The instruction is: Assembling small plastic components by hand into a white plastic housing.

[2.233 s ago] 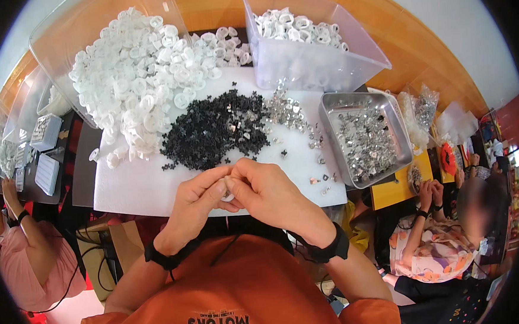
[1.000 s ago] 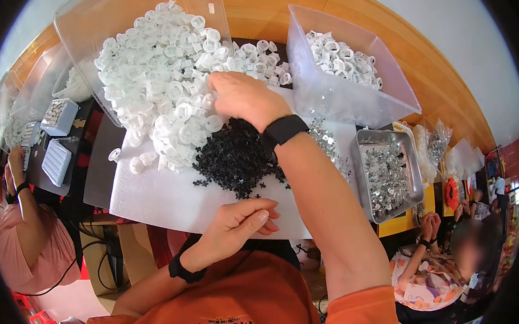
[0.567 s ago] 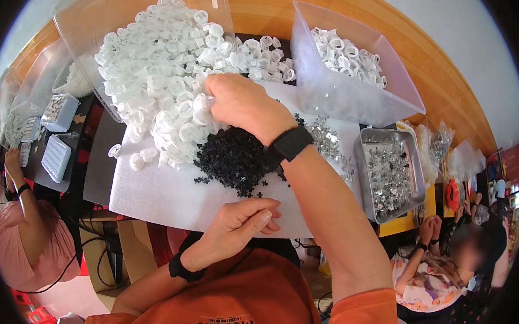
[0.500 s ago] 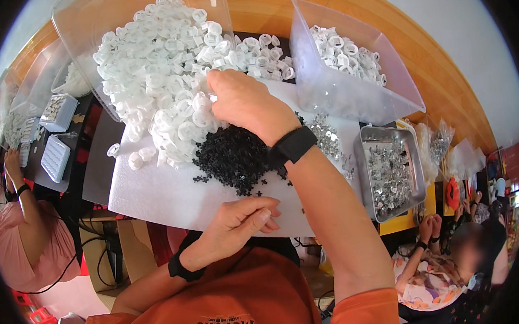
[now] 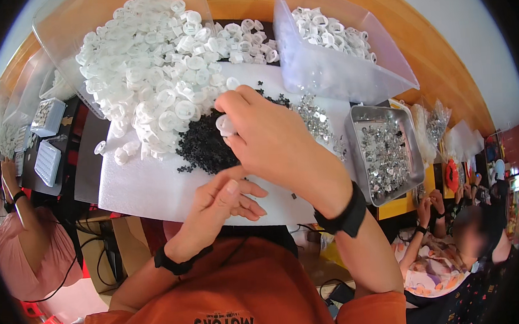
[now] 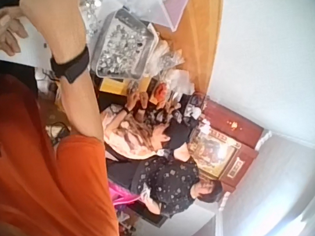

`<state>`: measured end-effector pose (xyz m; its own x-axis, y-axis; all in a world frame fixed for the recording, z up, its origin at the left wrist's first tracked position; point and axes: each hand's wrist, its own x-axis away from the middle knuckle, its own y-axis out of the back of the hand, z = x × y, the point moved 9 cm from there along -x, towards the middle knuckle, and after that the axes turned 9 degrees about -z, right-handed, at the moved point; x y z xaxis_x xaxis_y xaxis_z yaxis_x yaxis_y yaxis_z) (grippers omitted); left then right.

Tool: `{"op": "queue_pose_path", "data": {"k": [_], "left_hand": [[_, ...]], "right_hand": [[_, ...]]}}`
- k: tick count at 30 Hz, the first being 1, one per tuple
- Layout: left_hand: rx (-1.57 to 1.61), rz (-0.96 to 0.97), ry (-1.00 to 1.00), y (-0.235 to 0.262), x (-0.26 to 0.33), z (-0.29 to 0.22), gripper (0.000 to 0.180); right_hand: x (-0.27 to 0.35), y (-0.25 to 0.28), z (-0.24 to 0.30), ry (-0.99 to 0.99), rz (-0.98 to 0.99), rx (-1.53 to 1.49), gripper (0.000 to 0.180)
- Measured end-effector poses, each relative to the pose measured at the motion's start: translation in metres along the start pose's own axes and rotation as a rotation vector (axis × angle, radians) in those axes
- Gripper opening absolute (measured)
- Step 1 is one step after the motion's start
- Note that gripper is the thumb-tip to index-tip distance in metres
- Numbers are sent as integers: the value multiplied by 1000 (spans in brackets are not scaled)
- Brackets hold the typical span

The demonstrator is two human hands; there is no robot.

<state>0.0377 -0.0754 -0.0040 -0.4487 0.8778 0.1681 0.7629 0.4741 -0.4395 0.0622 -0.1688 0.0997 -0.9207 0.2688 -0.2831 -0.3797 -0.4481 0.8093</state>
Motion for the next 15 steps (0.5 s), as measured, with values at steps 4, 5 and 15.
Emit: {"op": "queue_pose_path", "data": {"k": [4, 5, 15], "left_hand": [[256, -13, 46, 0, -3, -1, 52], [296, -23, 42, 0, -4, -2, 49], [155, -125, -36, 5, -5, -6, 38]], "right_hand": [[34, 9, 5, 15, -24, -36, 35], [41, 7, 12, 68, -26, -2, 36], [84, 24, -14, -128, -129, -260, 25]]}}
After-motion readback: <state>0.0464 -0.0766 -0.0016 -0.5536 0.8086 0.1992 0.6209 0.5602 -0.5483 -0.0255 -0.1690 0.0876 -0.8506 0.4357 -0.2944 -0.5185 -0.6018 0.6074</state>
